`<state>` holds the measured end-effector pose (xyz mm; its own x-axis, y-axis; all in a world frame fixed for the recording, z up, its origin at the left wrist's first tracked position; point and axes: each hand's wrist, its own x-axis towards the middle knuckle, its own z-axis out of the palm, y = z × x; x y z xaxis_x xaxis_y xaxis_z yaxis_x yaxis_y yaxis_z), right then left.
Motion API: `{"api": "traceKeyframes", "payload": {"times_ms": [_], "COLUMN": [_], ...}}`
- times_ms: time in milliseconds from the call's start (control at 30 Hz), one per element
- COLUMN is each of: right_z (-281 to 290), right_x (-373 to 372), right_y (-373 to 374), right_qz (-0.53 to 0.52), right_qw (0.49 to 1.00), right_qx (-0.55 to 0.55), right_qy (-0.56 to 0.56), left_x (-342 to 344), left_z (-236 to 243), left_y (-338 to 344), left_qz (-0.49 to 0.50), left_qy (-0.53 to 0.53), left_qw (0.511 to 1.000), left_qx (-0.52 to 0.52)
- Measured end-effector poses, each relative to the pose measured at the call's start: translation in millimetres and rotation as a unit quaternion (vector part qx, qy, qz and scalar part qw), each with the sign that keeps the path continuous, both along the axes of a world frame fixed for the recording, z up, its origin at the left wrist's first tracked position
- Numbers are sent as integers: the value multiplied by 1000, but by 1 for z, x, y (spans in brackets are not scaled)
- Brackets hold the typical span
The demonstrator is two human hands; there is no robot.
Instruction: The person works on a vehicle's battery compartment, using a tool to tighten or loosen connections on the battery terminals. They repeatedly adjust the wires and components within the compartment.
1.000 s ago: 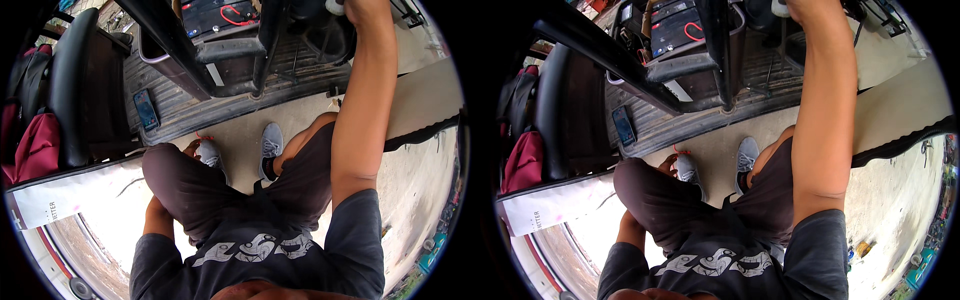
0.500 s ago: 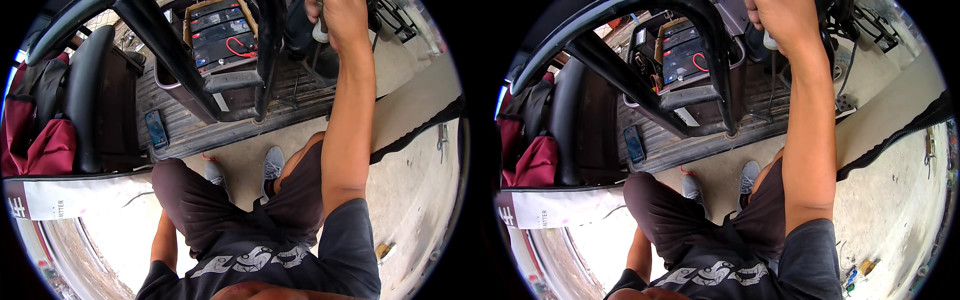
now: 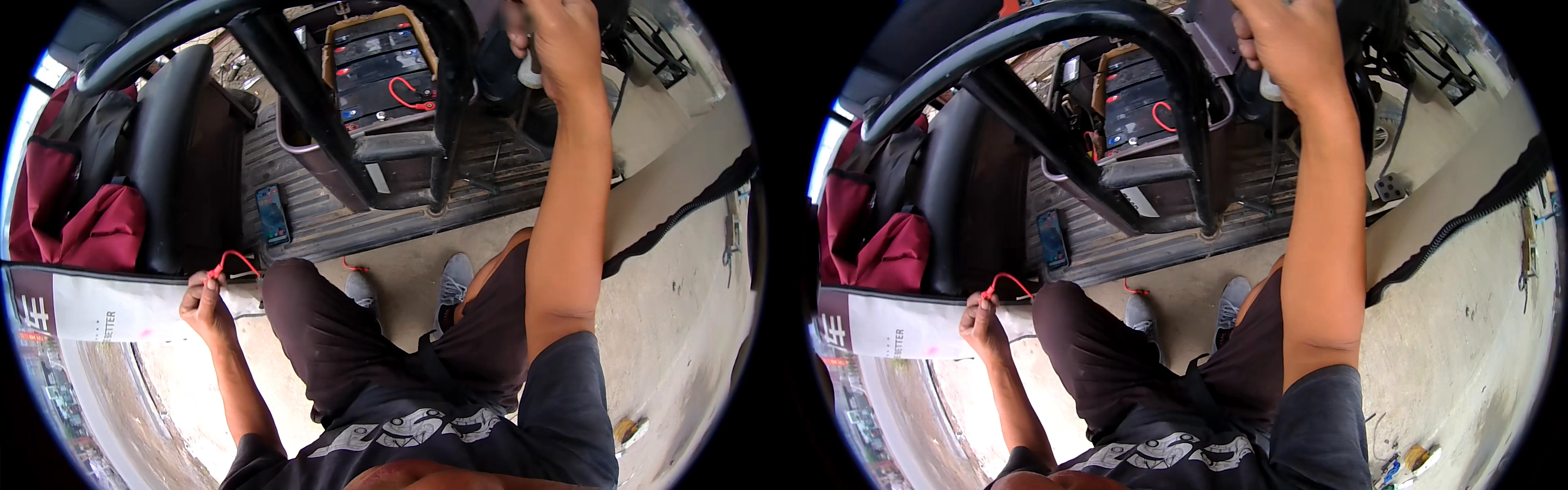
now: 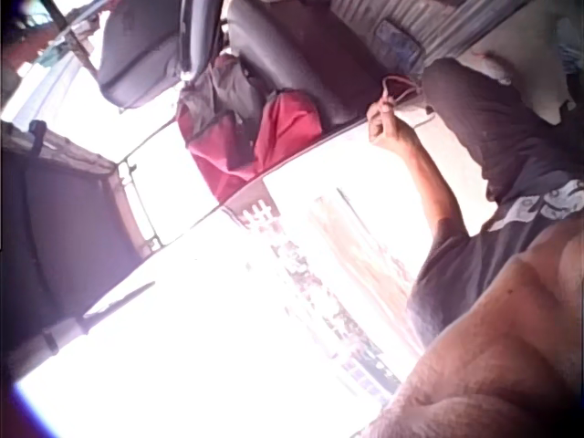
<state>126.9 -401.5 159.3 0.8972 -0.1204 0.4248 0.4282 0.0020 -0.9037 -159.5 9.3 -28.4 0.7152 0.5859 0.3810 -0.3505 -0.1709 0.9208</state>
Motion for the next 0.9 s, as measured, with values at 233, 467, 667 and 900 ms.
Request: {"api": "traceKeyframes", "payload": {"times_ms": [233,467,667,900], "right_z": [-11,-33,-37,-38], "right_x": [-9,12,13,14], "right_y": [7,-29,-26,-25], "right_qz": [-20,77,86,84], "right_qw": [999,997,996,995], "right_qx": [33,25,-9,-41], "right_qy": [-31,-15,14,16], "left_x": [76,150,210,272], "left_z": [85,119,129,125], "left_y": [1,-14,-65,-102], "left_qz": [-111,-158,-170,-57], "left_qy": [-152,-189,-202,-133], "left_qw": [975,967,959,961], "left_qx": [-120,-63,103,236]}}
